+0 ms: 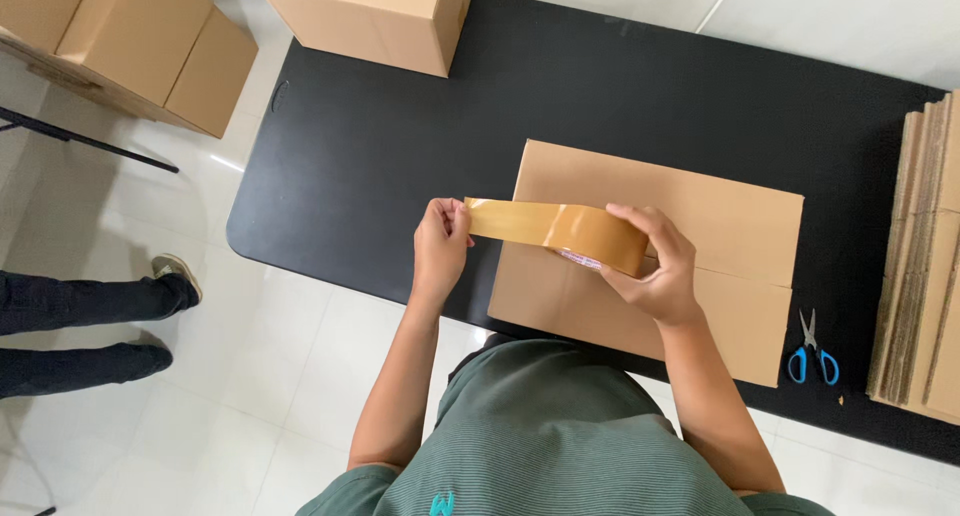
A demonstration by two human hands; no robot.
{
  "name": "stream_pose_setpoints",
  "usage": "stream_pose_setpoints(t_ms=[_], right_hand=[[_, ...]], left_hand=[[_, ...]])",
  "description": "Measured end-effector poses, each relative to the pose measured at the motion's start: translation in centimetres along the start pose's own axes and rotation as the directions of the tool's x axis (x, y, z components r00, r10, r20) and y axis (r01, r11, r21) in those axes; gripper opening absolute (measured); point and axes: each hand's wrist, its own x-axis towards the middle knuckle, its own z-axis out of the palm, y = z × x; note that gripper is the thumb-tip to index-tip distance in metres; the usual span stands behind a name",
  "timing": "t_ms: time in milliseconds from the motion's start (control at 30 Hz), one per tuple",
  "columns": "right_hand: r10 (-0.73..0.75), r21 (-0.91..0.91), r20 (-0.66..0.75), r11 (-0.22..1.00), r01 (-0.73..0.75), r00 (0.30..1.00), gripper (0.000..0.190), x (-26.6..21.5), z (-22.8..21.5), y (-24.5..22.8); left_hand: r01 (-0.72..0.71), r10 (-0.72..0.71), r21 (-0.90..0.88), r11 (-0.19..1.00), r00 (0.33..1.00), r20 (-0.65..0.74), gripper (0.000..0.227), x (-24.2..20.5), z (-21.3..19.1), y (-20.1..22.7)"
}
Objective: The person assembles cardboard boxes by folding the flaps together and then applying tape using a tape dispenser, cutting the tape with scissors to seal each box before stacking them.
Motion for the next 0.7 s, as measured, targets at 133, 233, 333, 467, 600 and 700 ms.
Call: stream_pose_setpoints(t_ms=[133, 233, 333, 467, 600, 700], right_hand=[[0.241, 0.03, 0.141, 0.968, -0.248, 0.96, 0.06, -0.9, 0.3, -0.3], [0.191, 0.002, 0.102, 0.981, -0.192, 0.976, 0.058, -1.2, 0.4, 0.5], [0.04, 0.1, -0.075, 0.994, -0.032, 0.996, 0.062, -1.5, 0.3, 1.5], [-0.064, 0.122, -0.149, 0.989, 0.082, 0.987, 0.046, -1.7, 0.4, 2.5], [-0.236, 0.061, -0.118, 0.968, 0.245, 0.964, 0.037, -0.9, 0.8, 2.2], [-0.262, 0.07, -0.108, 0.96, 0.27, 0.959, 0.036, -0.5, 0.9, 1.9]], left_hand=[[0.117, -0.106, -0.237, 0.965, 0.993, 0.056, 0.02, 0.0, -0.2, -0.9], [0.124, -0.113, -0.345, 0.93, 0.992, 0.05, 0.02, 1.2, 1.5, -4.9], [0.107, -0.104, -0.353, 0.93, 0.994, 0.027, 0.021, 0.9, 1.2, -4.8], [0.056, -0.066, -0.293, 0.955, 0.998, -0.024, 0.021, 0.9, 1.3, -4.3], [0.029, -0.04, -0.175, 0.984, 0.997, -0.061, 0.022, 1.1, 1.2, -3.8], [0.021, -0.029, -0.125, 0.992, 0.997, -0.069, 0.023, 1.2, 0.6, -3.0]])
